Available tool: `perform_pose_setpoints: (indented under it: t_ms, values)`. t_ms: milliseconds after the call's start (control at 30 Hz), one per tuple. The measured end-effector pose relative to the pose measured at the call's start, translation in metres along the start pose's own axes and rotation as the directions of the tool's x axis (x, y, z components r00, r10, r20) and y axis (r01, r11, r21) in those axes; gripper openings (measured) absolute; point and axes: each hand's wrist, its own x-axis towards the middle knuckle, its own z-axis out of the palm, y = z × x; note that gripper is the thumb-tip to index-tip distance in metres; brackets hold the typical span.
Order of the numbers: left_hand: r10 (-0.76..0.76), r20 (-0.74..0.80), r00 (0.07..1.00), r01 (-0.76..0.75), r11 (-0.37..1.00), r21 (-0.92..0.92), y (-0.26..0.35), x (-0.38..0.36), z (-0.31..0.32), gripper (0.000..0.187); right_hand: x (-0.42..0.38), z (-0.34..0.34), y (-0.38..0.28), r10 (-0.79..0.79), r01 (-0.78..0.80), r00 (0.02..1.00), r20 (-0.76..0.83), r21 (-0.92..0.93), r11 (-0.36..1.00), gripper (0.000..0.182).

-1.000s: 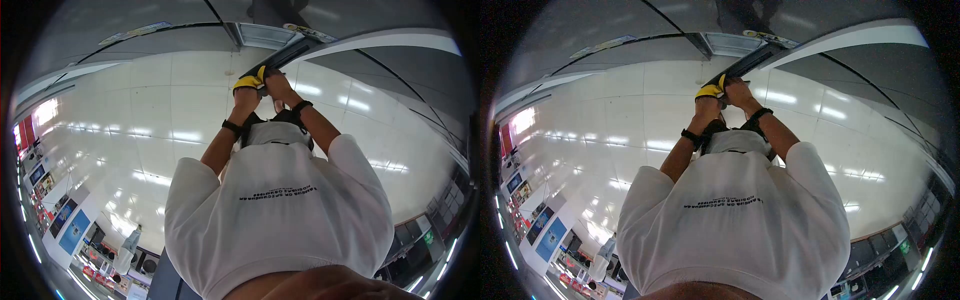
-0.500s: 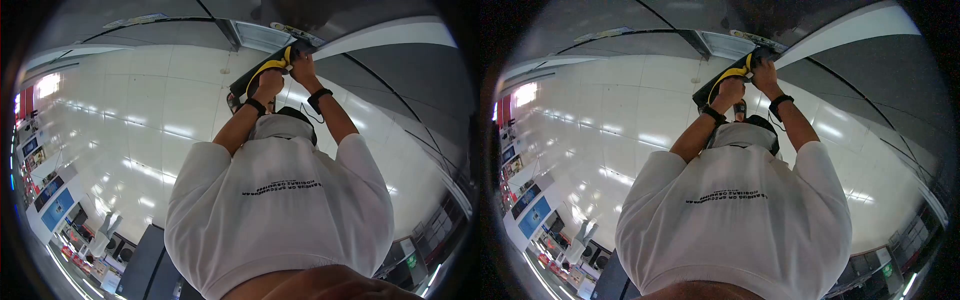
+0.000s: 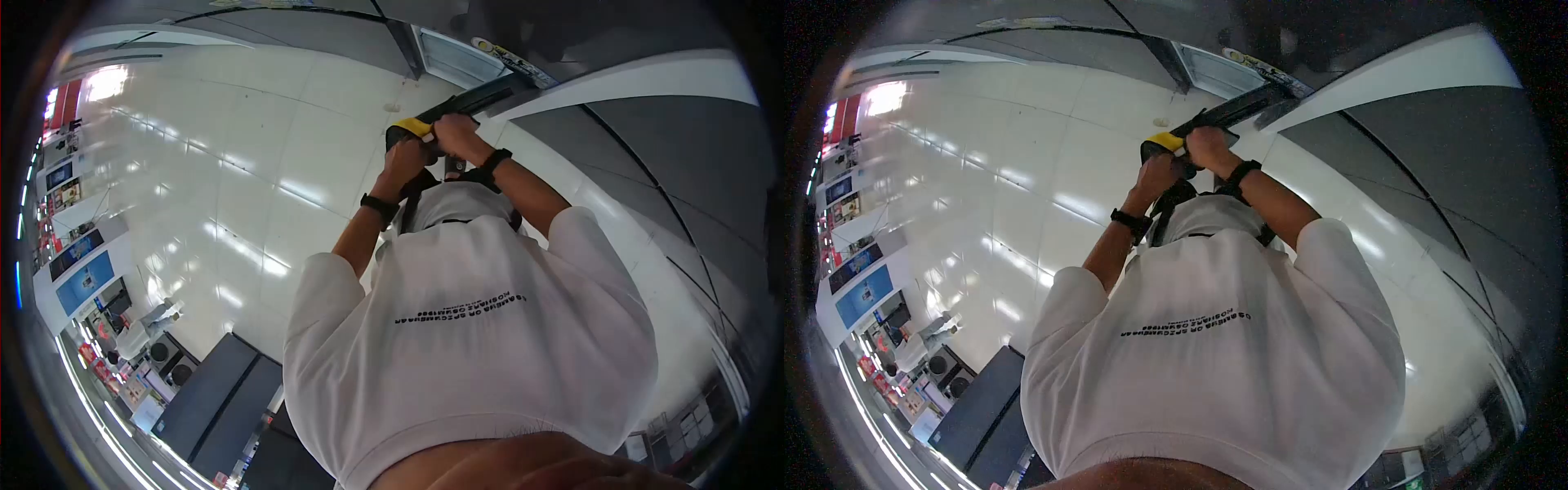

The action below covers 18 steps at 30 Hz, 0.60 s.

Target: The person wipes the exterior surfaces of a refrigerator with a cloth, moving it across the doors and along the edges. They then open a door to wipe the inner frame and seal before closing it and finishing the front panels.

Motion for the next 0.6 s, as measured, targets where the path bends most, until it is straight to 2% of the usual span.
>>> perform_pose_setpoints:
  t_ms: [33,100,133,167,200,233,267,333,367,400,433,500,533,600]
  values:
    - [0.001,0.006,1.000,-0.001,1.000,0.012,-0.007,-0.001,0.001,0.026,0.006,0.009,-0.014,-0.044,0.045,0.996,-0.075,0.005,0.999,0.017]
    - [0.094,0.058,0.994,-0.096,0.995,0.031,-0.017,-0.003,0.009,0.027,0.013,0.014,-0.028,-0.103,0.102,0.994,-0.043,-0.022,0.995,0.015]
    - [0.221,0.083,0.972,-0.229,0.968,0.106,-0.024,-0.001,0.010,0.025,0.012,0.013,-0.024,-0.098,0.097,0.994,-0.044,-0.021,0.995,0.015]
    - [0.224,0.087,0.971,-0.233,0.967,0.105,-0.028,0.003,0.014,0.025,0.010,0.013,-0.020,-0.075,0.081,0.989,-0.124,0.038,0.996,0.015]
    - [0.244,0.024,0.970,-0.245,0.958,0.149,-0.026,0.006,0.013,0.025,0.007,0.012,-0.015,-0.046,0.067,0.978,-0.203,0.097,0.993,0.015]
    - [0.270,-0.040,0.962,-0.258,0.947,0.193,-0.024,0.012,0.013,0.024,0.004,0.011,-0.007,-0.037,0.058,0.978,-0.207,0.096,0.994,0.015]
    - [0.197,0.019,0.980,-0.197,0.960,0.199,-0.019,0.019,0.015,0.024,-0.001,0.010,0.004,0.009,0.020,0.973,-0.232,0.124,0.992,0.015]
    - [0.250,0.015,0.968,-0.246,0.937,0.247,-0.002,0.030,0.013,0.024,-0.002,0.028,0.040,0.076,-0.030,0.939,-0.335,0.140,0.990,0.015]
    - [0.288,0.013,0.958,-0.278,0.913,0.298,0.009,0.033,0.009,0.025,-0.001,0.032,0.058,0.144,-0.095,0.939,-0.311,0.165,0.982,0.014]
    - [0.277,0.064,0.959,-0.280,0.881,0.380,0.028,0.035,-0.004,0.024,-0.009,0.030,0.077,0.127,-0.087,0.934,-0.333,0.132,0.987,0.014]
    - [0.280,0.065,0.958,-0.283,0.881,0.379,0.031,0.046,0.000,0.024,-0.008,0.040,0.098,0.084,-0.064,0.915,-0.395,0.064,0.996,0.014]
    - [0.349,0.200,0.916,-0.393,0.883,0.257,0.037,0.078,0.008,0.022,-0.027,0.025,0.110,0.169,-0.185,0.885,-0.434,0.005,0.983,0.013]
    - [0.354,0.190,0.916,-0.394,0.882,0.257,0.047,0.084,0.010,0.022,-0.026,0.031,0.128,0.175,-0.191,0.864,-0.472,0.013,0.981,0.013]
    - [0.509,0.157,0.846,-0.531,0.829,0.175,0.063,0.095,0.017,0.025,-0.021,0.030,0.147,0.173,-0.196,0.840,-0.514,0.010,0.981,0.014]
